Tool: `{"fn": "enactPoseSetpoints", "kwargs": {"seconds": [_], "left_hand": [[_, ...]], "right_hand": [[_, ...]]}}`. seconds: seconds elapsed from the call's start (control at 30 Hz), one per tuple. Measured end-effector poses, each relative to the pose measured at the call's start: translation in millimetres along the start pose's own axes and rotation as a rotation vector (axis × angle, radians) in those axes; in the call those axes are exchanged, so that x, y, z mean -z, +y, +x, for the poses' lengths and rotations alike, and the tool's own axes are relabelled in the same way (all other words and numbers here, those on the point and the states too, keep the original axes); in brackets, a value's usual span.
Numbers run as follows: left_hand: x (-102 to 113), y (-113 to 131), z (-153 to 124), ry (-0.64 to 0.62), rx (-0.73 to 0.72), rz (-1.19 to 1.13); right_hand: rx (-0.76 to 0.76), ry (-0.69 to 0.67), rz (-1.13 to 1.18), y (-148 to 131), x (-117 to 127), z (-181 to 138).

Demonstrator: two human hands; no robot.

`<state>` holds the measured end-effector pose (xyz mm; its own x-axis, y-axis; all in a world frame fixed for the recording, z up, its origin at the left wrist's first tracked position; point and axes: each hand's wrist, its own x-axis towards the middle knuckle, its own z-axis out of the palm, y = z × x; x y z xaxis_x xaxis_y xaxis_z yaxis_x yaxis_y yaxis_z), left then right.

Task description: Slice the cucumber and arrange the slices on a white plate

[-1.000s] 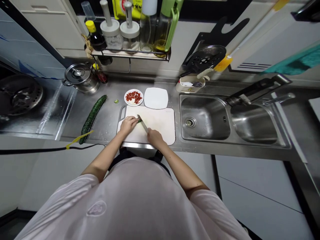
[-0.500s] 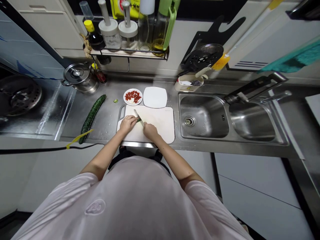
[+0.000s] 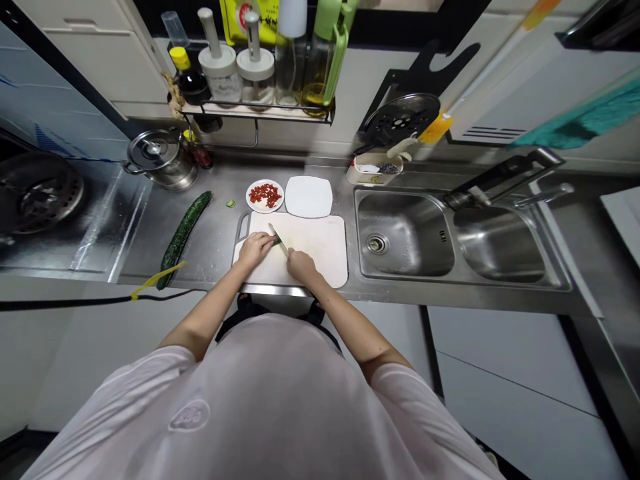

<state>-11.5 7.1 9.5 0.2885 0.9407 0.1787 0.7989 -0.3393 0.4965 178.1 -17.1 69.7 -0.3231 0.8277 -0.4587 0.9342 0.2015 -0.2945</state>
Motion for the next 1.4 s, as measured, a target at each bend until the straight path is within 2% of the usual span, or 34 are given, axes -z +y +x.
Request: {"fn": "enactPoseSetpoints", "kwargs": {"seconds": [0.2,0.5,0.8,1.1,1.4], "left_hand": [[-2,-3,0,0.016,-0.009,-0.003],[0,0,1,-0.006,0.011,-0.024],[1,0,1,-0.017,0.001,-0.011],[-2,-1,1,-0.006,0.013,-0.031],[-1,0,1,0.003,0.018,-0.031]], "right_hand": [[0.012,0.015,0.013,-9,3,15],[-0.004,-0.012,-0.012,-2,-2,1],[0.006,0.002,0.006,-12,3,22],[0.001,0.007,-0.005,-3,-6,10],[0.002,-0.004,0.009,-12,-1,23]]}}
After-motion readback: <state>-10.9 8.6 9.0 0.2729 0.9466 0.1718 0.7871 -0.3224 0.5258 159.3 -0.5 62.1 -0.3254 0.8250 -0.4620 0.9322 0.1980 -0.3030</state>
